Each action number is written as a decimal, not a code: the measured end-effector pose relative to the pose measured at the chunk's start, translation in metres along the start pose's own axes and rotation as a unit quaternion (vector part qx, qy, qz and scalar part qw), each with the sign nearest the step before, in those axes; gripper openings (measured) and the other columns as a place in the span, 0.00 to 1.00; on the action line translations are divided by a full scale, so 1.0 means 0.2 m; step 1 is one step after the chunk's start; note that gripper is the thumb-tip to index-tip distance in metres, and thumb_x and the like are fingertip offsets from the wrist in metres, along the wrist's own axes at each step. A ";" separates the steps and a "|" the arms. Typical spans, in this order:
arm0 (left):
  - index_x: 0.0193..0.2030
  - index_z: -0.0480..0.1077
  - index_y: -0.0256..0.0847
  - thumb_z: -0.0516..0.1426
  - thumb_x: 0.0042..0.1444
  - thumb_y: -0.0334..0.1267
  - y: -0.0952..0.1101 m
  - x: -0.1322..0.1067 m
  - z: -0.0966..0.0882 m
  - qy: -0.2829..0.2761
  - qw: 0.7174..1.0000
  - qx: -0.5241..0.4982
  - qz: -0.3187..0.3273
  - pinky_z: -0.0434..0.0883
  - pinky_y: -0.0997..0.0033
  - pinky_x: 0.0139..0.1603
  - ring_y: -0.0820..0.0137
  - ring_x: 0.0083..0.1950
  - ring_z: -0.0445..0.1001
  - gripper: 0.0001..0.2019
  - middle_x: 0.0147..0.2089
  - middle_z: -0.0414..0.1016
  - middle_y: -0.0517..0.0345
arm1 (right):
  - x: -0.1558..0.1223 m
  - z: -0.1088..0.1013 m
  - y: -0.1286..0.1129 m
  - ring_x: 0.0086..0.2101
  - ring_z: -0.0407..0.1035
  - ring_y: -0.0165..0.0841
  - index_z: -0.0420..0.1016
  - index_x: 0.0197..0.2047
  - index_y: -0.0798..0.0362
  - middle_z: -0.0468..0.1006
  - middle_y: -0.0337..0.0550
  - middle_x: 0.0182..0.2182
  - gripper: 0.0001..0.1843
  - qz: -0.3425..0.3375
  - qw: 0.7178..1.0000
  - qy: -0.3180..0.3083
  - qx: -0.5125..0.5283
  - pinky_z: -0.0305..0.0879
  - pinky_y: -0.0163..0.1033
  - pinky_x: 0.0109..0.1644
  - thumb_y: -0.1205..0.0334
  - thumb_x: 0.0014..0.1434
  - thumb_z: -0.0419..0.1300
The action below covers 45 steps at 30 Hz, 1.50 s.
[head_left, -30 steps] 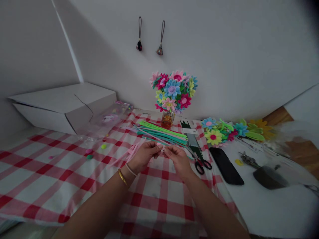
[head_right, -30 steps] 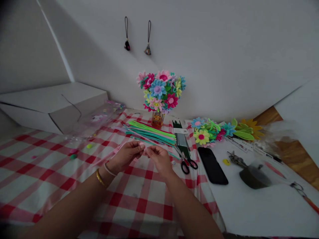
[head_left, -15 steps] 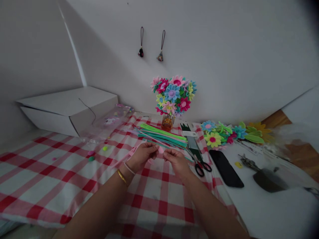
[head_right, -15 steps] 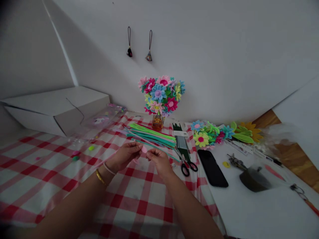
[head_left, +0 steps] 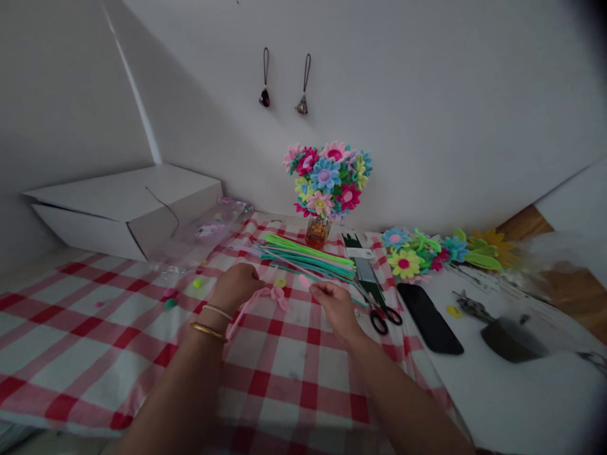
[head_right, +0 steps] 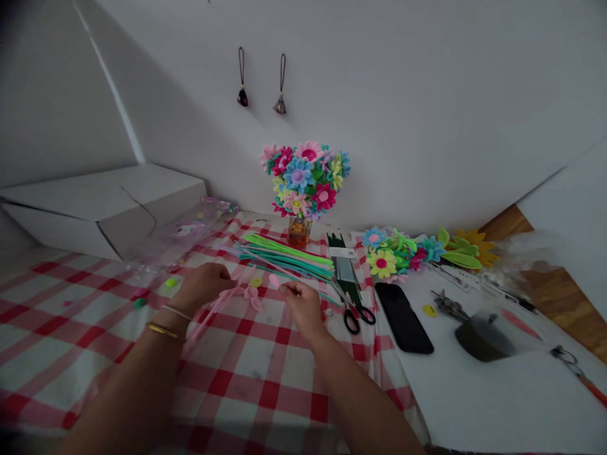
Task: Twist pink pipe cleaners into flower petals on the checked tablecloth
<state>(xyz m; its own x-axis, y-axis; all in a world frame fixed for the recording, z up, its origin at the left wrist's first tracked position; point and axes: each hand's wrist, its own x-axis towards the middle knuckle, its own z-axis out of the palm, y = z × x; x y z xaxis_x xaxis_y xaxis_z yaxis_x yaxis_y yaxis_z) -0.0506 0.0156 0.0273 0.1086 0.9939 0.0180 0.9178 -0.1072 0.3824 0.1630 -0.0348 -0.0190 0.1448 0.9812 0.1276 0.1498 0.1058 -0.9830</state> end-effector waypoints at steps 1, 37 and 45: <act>0.27 0.72 0.38 0.55 0.42 0.45 0.00 0.00 0.00 -0.020 0.999 0.034 -0.009 0.59 0.71 0.29 0.63 0.34 0.70 0.13 0.33 0.74 0.47 | 0.00 0.01 0.00 0.30 0.67 0.33 0.76 0.32 0.53 0.76 0.41 0.28 0.12 -0.006 1.000 -0.008 -0.012 0.61 0.38 0.36 0.54 0.48 0.58; 0.19 0.70 0.35 0.57 0.36 0.35 0.15 -0.06 0.08 -0.189 0.920 -0.335 0.070 0.51 0.76 0.21 0.78 0.19 0.55 0.05 0.15 0.60 0.65 | -0.03 -0.05 -0.09 0.37 0.63 0.36 0.75 0.40 0.45 0.75 0.42 0.31 0.11 -0.314 0.878 0.018 -0.362 0.51 0.44 0.45 0.61 0.54 0.56; 0.20 0.72 0.35 0.58 0.35 0.34 0.15 -0.06 0.10 -0.243 0.874 -0.414 0.078 0.52 0.76 0.21 0.78 0.19 0.57 0.04 0.16 0.64 0.64 | -0.06 -0.07 -0.17 0.37 0.61 0.35 0.76 0.31 0.46 0.75 0.41 0.30 0.09 -0.354 0.790 -0.033 -0.499 0.44 0.46 0.45 0.60 0.56 0.54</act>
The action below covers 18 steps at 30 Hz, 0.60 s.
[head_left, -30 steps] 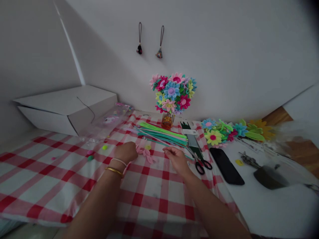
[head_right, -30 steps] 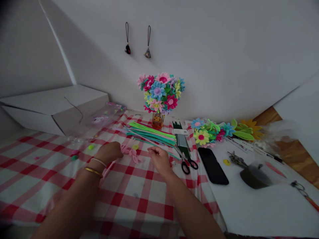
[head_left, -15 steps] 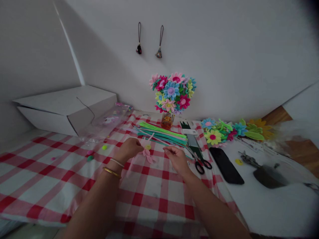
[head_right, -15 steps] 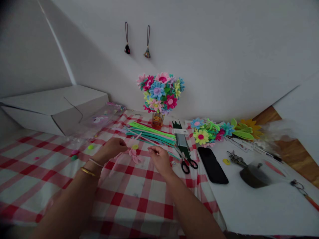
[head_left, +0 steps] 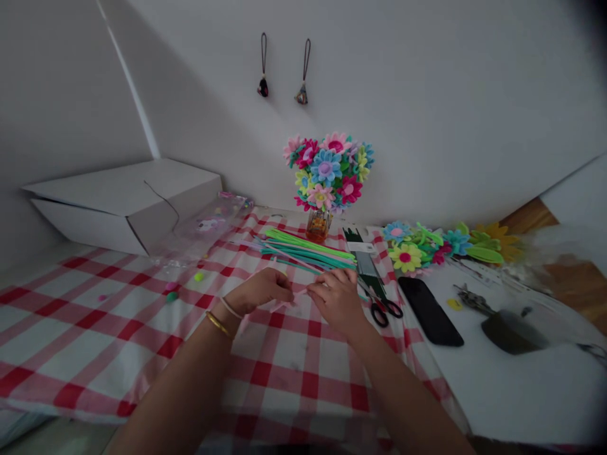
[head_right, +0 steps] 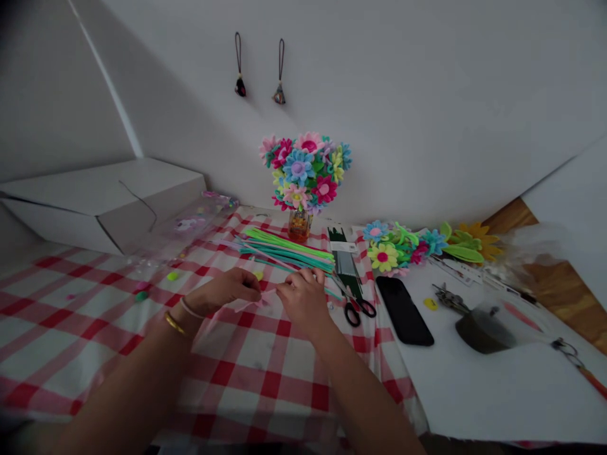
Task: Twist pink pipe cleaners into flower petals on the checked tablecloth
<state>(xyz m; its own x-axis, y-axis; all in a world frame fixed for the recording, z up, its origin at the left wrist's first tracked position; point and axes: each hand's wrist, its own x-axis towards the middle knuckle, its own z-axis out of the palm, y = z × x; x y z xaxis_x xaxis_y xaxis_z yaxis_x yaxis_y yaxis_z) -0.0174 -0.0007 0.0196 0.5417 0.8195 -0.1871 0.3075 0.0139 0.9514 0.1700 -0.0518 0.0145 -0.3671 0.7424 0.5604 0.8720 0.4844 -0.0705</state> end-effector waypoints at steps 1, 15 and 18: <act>0.20 0.72 0.35 0.58 0.35 0.34 0.00 0.00 0.00 -0.004 1.000 -0.010 -0.006 0.53 0.76 0.21 0.77 0.19 0.57 0.04 0.16 0.65 0.64 | 0.00 0.00 0.00 0.37 0.61 0.35 0.76 0.31 0.46 0.75 0.41 0.30 0.09 -0.006 1.000 -0.008 0.002 0.44 0.46 0.45 0.61 0.56 0.54; 0.27 0.71 0.33 0.61 0.39 0.31 -0.02 0.03 0.08 -0.112 0.964 -0.239 0.009 0.63 0.72 0.36 0.73 0.30 0.70 0.06 0.27 0.73 0.56 | 0.01 0.05 0.01 0.24 0.62 0.26 0.71 0.27 0.55 0.70 0.36 0.22 0.06 0.329 0.768 -0.038 0.548 0.57 0.33 0.30 0.60 0.47 0.58; 0.29 0.70 0.32 0.61 0.41 0.31 -0.03 0.04 0.13 -0.136 0.939 -0.314 0.004 0.64 0.68 0.42 0.69 0.35 0.72 0.07 0.31 0.75 0.52 | 0.01 0.08 0.00 0.20 0.60 0.25 0.71 0.26 0.55 0.68 0.34 0.19 0.07 0.361 0.688 0.002 0.630 0.57 0.33 0.25 0.60 0.44 0.60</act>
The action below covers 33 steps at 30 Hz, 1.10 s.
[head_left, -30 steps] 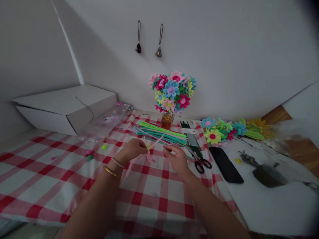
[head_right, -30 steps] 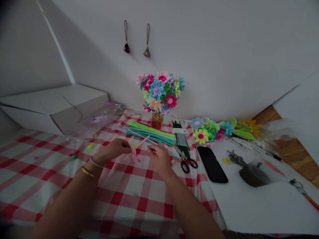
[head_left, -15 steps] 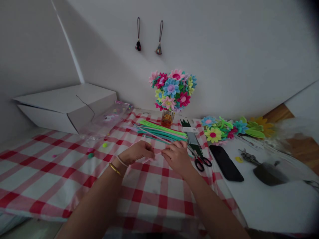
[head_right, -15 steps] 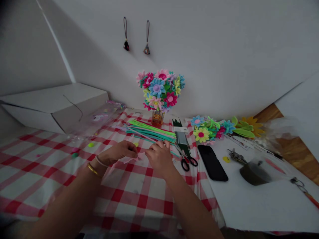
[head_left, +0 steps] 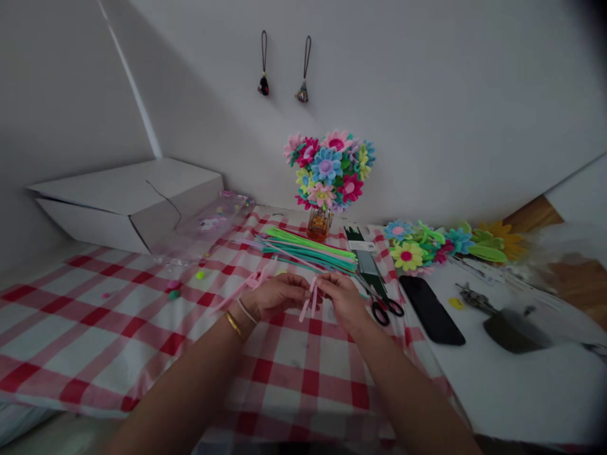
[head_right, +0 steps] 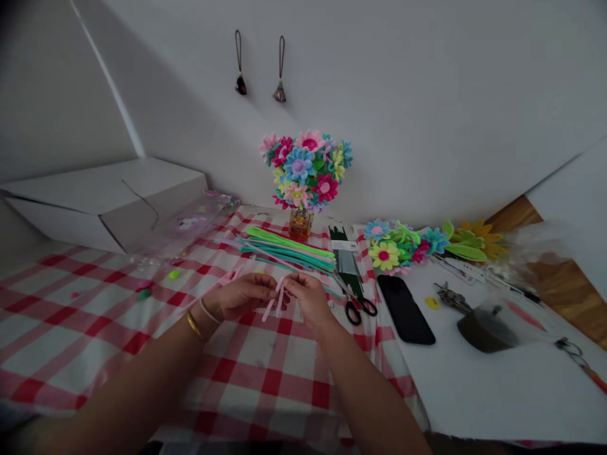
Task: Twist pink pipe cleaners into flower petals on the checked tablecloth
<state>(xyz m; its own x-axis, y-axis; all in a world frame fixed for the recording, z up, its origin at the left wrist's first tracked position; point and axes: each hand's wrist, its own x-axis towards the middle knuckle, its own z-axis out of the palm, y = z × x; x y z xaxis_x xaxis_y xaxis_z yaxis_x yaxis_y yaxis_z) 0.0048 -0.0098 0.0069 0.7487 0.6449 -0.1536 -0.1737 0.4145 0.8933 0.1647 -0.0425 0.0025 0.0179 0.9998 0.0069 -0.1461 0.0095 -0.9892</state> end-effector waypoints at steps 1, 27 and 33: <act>0.29 0.70 0.32 0.61 0.42 0.31 -0.01 0.00 0.01 -0.007 1.000 -0.019 0.001 0.64 0.66 0.43 0.68 0.36 0.73 0.07 0.32 0.75 0.50 | 0.00 0.00 0.00 0.18 0.59 0.25 0.70 0.25 0.55 0.67 0.34 0.18 0.07 0.003 1.000 0.001 0.025 0.56 0.33 0.23 0.60 0.44 0.60; 0.22 0.67 0.34 0.56 0.40 0.34 -0.01 0.03 0.05 0.123 0.972 0.182 0.077 0.57 0.75 0.26 0.77 0.23 0.61 0.04 0.20 0.64 0.63 | -0.01 -0.05 -0.05 0.26 0.67 0.29 0.75 0.32 0.53 0.76 0.38 0.26 0.09 -0.100 0.937 -0.036 -0.333 0.60 0.33 0.29 0.61 0.48 0.55; 0.22 0.68 0.34 0.55 0.38 0.32 -0.02 0.04 0.05 0.136 0.968 0.199 0.066 0.58 0.75 0.28 0.77 0.24 0.61 0.03 0.20 0.64 0.63 | -0.01 -0.07 -0.05 0.22 0.59 0.24 0.73 0.27 0.55 0.70 0.35 0.21 0.07 -0.064 0.936 -0.083 -0.335 0.54 0.29 0.24 0.64 0.44 0.55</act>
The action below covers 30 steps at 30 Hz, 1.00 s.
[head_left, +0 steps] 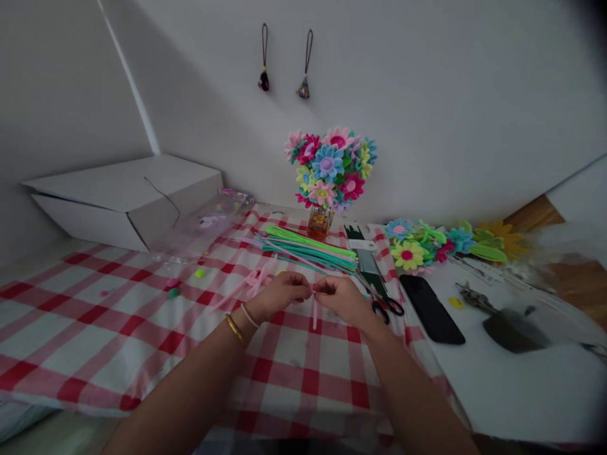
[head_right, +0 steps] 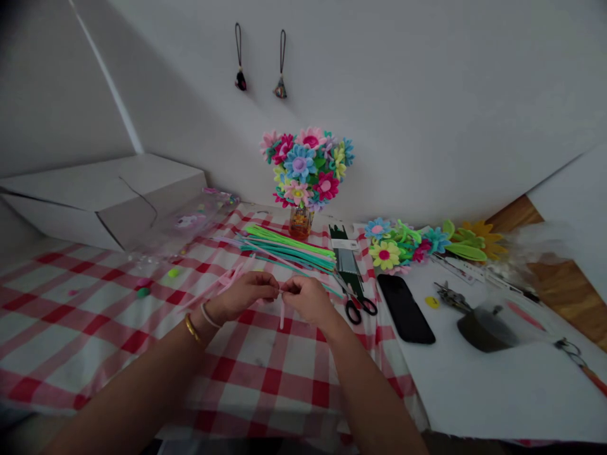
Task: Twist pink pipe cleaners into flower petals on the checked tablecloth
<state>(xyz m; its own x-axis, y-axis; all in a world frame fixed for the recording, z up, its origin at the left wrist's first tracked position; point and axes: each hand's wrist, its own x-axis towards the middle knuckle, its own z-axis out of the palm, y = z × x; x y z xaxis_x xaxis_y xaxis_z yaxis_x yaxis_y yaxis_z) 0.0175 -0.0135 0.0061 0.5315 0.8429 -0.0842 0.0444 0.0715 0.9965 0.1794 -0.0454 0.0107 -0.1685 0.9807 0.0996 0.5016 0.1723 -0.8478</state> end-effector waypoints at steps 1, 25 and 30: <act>0.22 0.68 0.34 0.54 0.38 0.31 0.00 0.00 0.00 -0.003 1.000 0.008 0.002 0.58 0.75 0.27 0.77 0.24 0.61 0.03 0.20 0.64 0.62 | 0.00 0.00 0.00 0.22 0.58 0.24 0.73 0.27 0.55 0.70 0.35 0.21 0.07 0.001 1.000 -0.003 -0.003 0.53 0.29 0.23 0.65 0.44 0.55; 0.25 0.66 0.34 0.60 0.40 0.35 0.02 -0.02 0.00 -0.043 0.988 -0.136 -0.067 0.64 0.72 0.26 0.72 0.22 0.70 0.07 0.20 0.71 0.57 | -0.01 -0.02 -0.03 0.16 0.53 0.23 0.70 0.21 0.54 0.68 0.33 0.16 0.06 0.044 0.997 -0.017 0.068 0.49 0.30 0.21 0.63 0.45 0.55; 0.25 0.67 0.33 0.61 0.39 0.33 0.00 -0.01 0.01 -0.078 0.980 -0.179 -0.028 0.61 0.75 0.23 0.75 0.20 0.67 0.08 0.20 0.68 0.60 | -0.01 0.02 -0.04 0.16 0.54 0.23 0.66 0.17 0.53 0.64 0.32 0.13 0.06 0.045 0.989 0.045 0.130 0.52 0.31 0.22 0.66 0.44 0.55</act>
<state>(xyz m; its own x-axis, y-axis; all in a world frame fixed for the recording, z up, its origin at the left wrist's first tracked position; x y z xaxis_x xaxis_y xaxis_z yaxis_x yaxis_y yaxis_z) 0.0171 -0.0163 0.0067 0.6601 0.7430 -0.1104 -0.2070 0.3212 0.9241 0.1726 -0.0497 0.0157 -0.0512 0.9973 0.0530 0.2733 0.0650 -0.9597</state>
